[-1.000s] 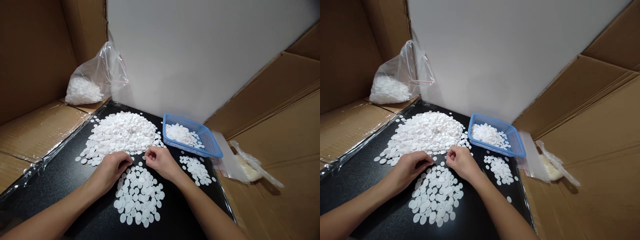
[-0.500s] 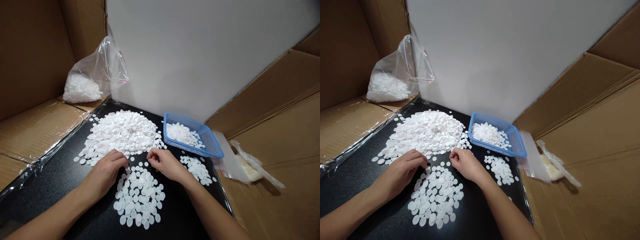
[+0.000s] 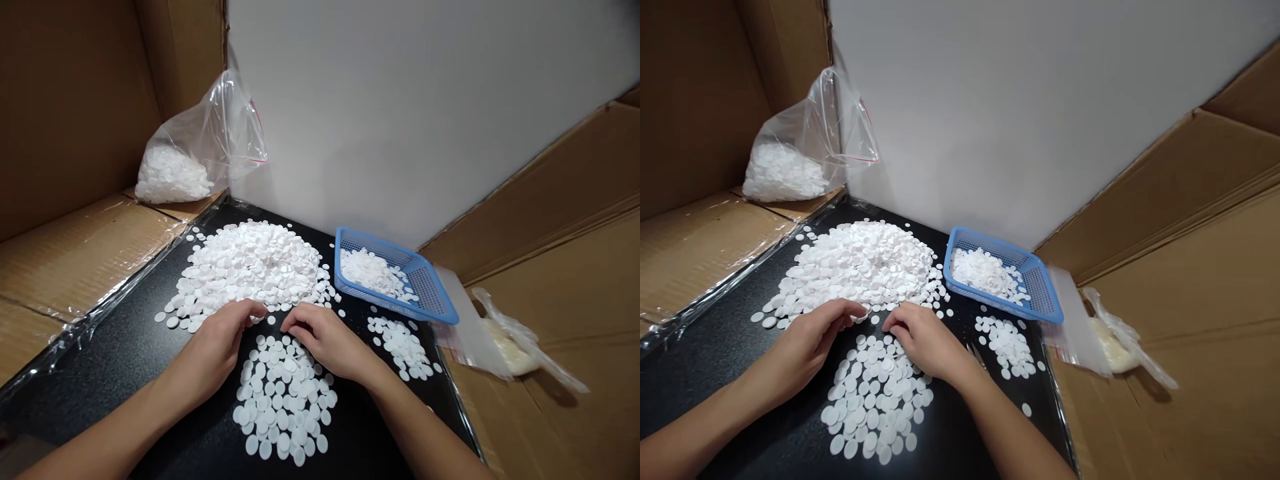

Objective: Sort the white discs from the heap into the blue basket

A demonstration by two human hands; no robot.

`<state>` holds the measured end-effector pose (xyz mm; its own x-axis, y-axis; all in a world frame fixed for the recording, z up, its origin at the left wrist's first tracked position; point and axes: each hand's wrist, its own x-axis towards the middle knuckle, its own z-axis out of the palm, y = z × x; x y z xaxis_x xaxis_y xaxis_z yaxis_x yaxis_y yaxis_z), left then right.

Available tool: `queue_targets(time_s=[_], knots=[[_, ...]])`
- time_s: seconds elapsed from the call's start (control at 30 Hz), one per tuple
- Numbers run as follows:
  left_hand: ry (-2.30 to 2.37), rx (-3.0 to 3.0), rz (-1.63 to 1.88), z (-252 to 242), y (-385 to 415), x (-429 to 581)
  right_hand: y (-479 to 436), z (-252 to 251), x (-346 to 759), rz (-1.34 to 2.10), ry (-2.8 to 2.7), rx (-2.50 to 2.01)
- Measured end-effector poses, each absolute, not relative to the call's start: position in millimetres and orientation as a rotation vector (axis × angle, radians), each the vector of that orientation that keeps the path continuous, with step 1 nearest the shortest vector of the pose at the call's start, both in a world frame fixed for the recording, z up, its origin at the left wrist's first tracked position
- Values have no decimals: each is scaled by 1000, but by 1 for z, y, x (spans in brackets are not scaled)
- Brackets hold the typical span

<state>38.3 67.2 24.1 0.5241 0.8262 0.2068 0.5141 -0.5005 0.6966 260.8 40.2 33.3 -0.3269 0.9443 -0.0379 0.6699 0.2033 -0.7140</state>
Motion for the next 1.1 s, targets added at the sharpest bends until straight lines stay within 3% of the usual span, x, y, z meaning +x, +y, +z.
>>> queue_targets(time_s=[0.17,0.4,0.77,1.0,1.1], knots=[[1101,2239,707,19,70,35,42,27,250,770,-2133,-1481],[937,2402,617,9,70,36,40,35,260,923,-2168,-1409],[572,2488,361,12,61,40,55,7,256,355,-2099,-1556],[847,2239,555,18,62,41,44,25,245,905,-1871,-1565],[898,2218,594,18,63,42,43,21,242,845,-1845,-1577]])
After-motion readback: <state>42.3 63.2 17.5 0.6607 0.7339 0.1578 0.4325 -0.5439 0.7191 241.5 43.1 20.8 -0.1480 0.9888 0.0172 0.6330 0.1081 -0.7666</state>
